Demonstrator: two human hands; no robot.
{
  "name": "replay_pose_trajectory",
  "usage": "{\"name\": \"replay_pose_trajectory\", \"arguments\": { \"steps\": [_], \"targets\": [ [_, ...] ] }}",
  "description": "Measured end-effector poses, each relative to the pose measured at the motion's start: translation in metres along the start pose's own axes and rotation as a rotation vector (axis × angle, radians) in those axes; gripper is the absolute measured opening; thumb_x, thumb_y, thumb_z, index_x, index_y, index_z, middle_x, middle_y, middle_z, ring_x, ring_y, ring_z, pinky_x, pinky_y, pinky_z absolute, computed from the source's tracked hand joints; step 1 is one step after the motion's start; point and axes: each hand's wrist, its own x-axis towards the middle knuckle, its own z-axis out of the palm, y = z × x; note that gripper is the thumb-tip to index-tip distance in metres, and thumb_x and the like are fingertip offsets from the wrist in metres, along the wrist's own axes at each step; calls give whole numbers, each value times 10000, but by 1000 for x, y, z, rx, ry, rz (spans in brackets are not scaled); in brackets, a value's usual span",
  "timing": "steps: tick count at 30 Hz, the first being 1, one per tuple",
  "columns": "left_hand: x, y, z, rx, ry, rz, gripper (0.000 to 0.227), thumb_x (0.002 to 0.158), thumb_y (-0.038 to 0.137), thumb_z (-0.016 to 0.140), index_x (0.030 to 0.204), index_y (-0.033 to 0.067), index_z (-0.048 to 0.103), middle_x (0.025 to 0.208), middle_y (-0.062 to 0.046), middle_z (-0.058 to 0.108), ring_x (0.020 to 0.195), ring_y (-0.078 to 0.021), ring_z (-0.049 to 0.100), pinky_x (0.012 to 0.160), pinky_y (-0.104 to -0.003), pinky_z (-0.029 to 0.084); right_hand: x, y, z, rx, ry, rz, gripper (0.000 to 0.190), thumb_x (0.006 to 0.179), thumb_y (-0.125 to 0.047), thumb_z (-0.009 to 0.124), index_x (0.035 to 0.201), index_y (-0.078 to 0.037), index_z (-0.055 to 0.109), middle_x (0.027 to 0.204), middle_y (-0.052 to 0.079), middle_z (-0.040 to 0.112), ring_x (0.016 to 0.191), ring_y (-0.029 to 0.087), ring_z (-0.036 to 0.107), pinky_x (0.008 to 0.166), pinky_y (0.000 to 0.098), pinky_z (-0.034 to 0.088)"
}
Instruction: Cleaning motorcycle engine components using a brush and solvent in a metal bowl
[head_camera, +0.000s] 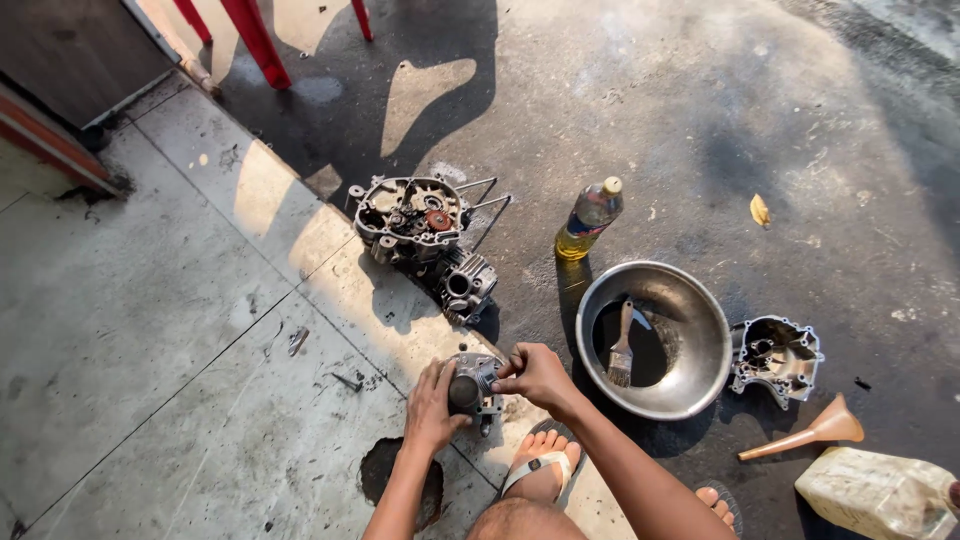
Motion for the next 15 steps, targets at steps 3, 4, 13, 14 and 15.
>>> {"name": "replay_pose_trajectory", "arguments": {
  "steps": [3, 4, 13, 14, 15],
  "targets": [
    [-2, 40, -8, -9, 209, 79, 1296, 488, 425, 1017, 1564, 183, 338, 1597, -163, 356, 1448, -369, 374, 1140, -506, 359, -29, 0, -48, 829, -33, 99, 530, 762, 233, 726, 702, -98, 316, 857, 213, 700, 780, 299, 744, 651, 317, 605],
    [-6, 63, -15, -420, 82, 48, 1213, 549, 323, 978, 1560, 143, 332, 1517, -135, 460, 1336, -327, 498, 1017, -437, 466, -35, 3, -55, 834, -25, 128, 516, 753, 193, 773, 707, -101, 352, 863, 185, 719, 723, 239, 703, 598, 281, 522],
    [25, 111, 6, -1266, -176, -145, 583, 733, -71, 780, 1291, -45, 614, 1090, -252, 689, 772, -312, 699, 697, -381, 572, -21, 25, -102, 771, 64, 65, 297, 770, 28, 841, 872, -33, 570, 940, 144, 772, 677, 134, 654, 546, 228, 509],
    [39, 105, 19, -1348, -235, -208, 562, 766, -114, 721, 1300, -45, 560, 1090, -272, 650, 826, -387, 703, 717, -440, 578, -13, 25, -119, 710, 180, 83, 303, 775, -35, 859, 996, -8, 654, 954, 92, 767, 711, 121, 672, 551, 223, 518],
    [78, 56, 63, -1343, -273, -186, 562, 766, -114, 721, 1300, -45, 560, 1090, -272, 650, 826, -387, 703, 717, -440, 578, 9, 33, -127, 707, 222, 80, 303, 775, -35, 859, 996, -8, 654, 954, 92, 767, 711, 121, 672, 551, 223, 518]
  ]
}}
